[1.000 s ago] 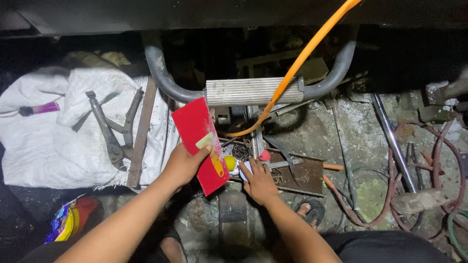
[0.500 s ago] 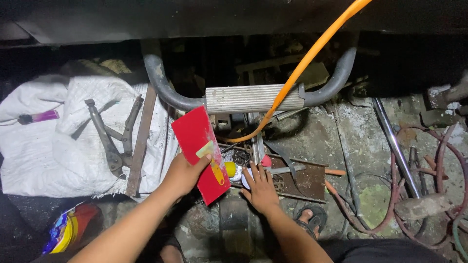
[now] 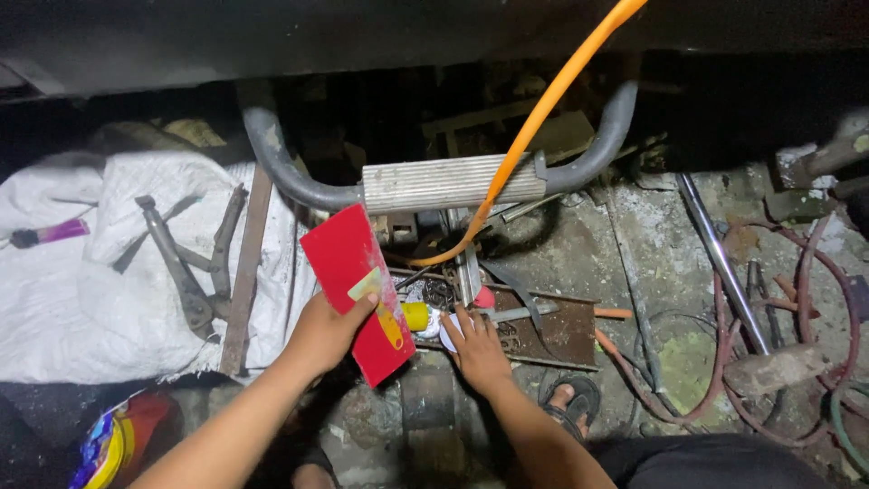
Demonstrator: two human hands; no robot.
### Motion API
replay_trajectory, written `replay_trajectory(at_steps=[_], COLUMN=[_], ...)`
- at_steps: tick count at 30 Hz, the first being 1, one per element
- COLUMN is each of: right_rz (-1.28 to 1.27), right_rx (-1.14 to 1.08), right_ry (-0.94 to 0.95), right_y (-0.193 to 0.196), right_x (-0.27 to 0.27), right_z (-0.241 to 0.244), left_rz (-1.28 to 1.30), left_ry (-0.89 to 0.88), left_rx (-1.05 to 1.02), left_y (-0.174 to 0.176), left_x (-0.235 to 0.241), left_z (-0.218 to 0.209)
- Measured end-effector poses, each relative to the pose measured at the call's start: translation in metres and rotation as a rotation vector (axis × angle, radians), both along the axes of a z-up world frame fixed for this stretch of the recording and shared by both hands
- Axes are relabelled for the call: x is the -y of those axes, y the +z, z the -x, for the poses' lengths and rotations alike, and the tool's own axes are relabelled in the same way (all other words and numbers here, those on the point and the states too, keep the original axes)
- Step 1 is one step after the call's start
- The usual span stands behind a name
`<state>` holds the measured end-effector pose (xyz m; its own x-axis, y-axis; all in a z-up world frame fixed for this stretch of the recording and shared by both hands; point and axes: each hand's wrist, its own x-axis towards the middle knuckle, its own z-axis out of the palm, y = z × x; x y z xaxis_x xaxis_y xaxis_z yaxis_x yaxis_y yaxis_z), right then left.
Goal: The person scoops a white substance from a small container onto a red plastic spreader using a yellow scraper. They then apply the substance to a damaged area on the lower part of a vehicle's rear bumper, smoothing it over the surface.
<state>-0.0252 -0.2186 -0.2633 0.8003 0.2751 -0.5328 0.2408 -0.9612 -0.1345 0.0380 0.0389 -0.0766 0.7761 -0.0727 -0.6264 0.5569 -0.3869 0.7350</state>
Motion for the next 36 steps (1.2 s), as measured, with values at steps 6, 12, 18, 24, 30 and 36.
replay_trajectory(at_steps=[6,12,18,24,30,36], right_rz=[-0.221,-0.289,-0.278,-0.093,0.000,0.003], right_rx=[0.252,0.379,0.290,0.251,0.286,0.248], right_ry=[-0.111,-0.599,-0.622,-0.507,-0.437,-0.416], right_y=[-0.021,-0.013,-0.020,-0.024,-0.036,-0.022], right_x=[0.030,0.051,0.048,0.041,0.041,0.038], right_z=[0.007,0.009,0.002,0.001,0.003,0.005], left_rz=[-0.028,-0.050,-0.042,-0.022,-0.024,-0.054], left_ry=[-0.003,-0.005,-0.005,0.011,0.004,0.016], left_rx=[0.027,0.003,0.029,-0.028,0.007,-0.026], left_y=[-0.002,-0.003,-0.010,0.004,-0.003,0.001], left_x=[0.000,0.001,0.000,0.003,0.002,0.002], left_z=[-0.001,-0.003,-0.001,-0.001,0.000,0.001])
